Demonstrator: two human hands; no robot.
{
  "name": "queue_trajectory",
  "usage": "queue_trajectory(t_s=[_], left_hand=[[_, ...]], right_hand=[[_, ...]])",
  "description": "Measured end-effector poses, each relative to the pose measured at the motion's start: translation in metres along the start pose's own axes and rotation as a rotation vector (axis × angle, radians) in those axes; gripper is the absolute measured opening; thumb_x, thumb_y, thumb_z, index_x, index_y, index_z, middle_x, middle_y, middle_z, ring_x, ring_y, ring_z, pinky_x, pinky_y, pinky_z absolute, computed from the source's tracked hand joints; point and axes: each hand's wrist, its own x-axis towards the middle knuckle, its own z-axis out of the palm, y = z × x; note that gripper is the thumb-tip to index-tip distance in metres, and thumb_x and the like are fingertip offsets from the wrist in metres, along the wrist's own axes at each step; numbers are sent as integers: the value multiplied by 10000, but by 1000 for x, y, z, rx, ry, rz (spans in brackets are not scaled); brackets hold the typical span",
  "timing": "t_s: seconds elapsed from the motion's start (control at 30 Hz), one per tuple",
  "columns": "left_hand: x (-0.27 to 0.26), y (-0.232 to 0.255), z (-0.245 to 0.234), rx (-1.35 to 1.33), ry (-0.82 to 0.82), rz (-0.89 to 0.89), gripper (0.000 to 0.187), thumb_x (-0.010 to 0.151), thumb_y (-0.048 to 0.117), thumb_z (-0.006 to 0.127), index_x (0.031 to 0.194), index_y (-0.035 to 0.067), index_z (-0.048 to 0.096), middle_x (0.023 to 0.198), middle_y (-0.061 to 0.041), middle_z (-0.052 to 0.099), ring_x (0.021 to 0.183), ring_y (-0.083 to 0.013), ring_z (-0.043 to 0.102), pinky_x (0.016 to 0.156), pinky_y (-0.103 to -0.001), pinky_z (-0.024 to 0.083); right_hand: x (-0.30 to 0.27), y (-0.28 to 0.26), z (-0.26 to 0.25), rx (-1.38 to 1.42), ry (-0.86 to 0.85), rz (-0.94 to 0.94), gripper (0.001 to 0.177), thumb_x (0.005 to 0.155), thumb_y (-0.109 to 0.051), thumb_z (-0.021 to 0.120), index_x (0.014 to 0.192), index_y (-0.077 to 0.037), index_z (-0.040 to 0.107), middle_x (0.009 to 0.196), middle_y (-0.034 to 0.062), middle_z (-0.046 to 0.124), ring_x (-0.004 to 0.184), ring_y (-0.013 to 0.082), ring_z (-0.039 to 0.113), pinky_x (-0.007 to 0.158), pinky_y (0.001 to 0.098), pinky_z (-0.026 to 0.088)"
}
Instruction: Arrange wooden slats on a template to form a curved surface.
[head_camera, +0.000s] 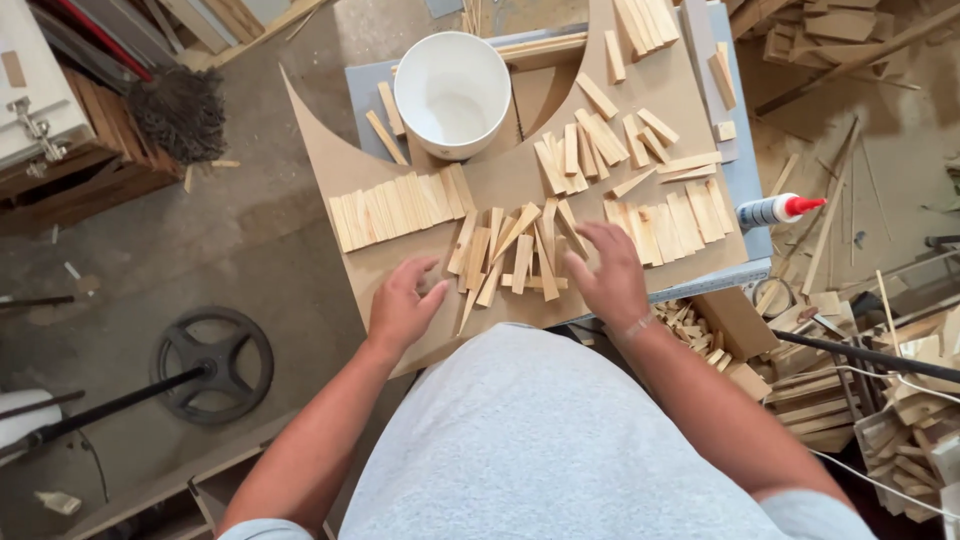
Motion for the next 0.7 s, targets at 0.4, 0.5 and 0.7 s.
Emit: queue_trajectory(t_s=[0.4, 0.5, 0.7], left_hand=[[48, -3, 51, -39, -63, -317, 394, 826, 516, 736, 1190, 364, 744, 928, 109, 757, 914, -165, 749, 780, -358, 588], [15, 35, 23, -620, -38, -327, 494, 855, 205, 783, 1284, -12, 669, 941, -93, 749, 618, -123, 659, 607, -262, 567], [-2, 14, 27, -625, 29, -375, 504, 853, 193, 806, 1279, -37, 665, 981, -155, 758, 757, -158, 694, 658, -261, 590]], right_hand=[[122, -9, 19, -546, -511, -675, 118, 992, -262, 616, 968, -251, 731, 956, -84, 725, 1039, 147, 672, 950, 327, 528], [127, 5, 2, -116, -638, -369, 306, 866, -205, 774, 1154, -136, 695, 967, 77, 720, 1000, 300, 693, 870, 453, 559], [89, 16, -10, 1273, -866, 391, 226, 886, 6, 643, 1100, -27, 578, 848, 191, 730, 576, 157, 672, 498, 268, 549]])
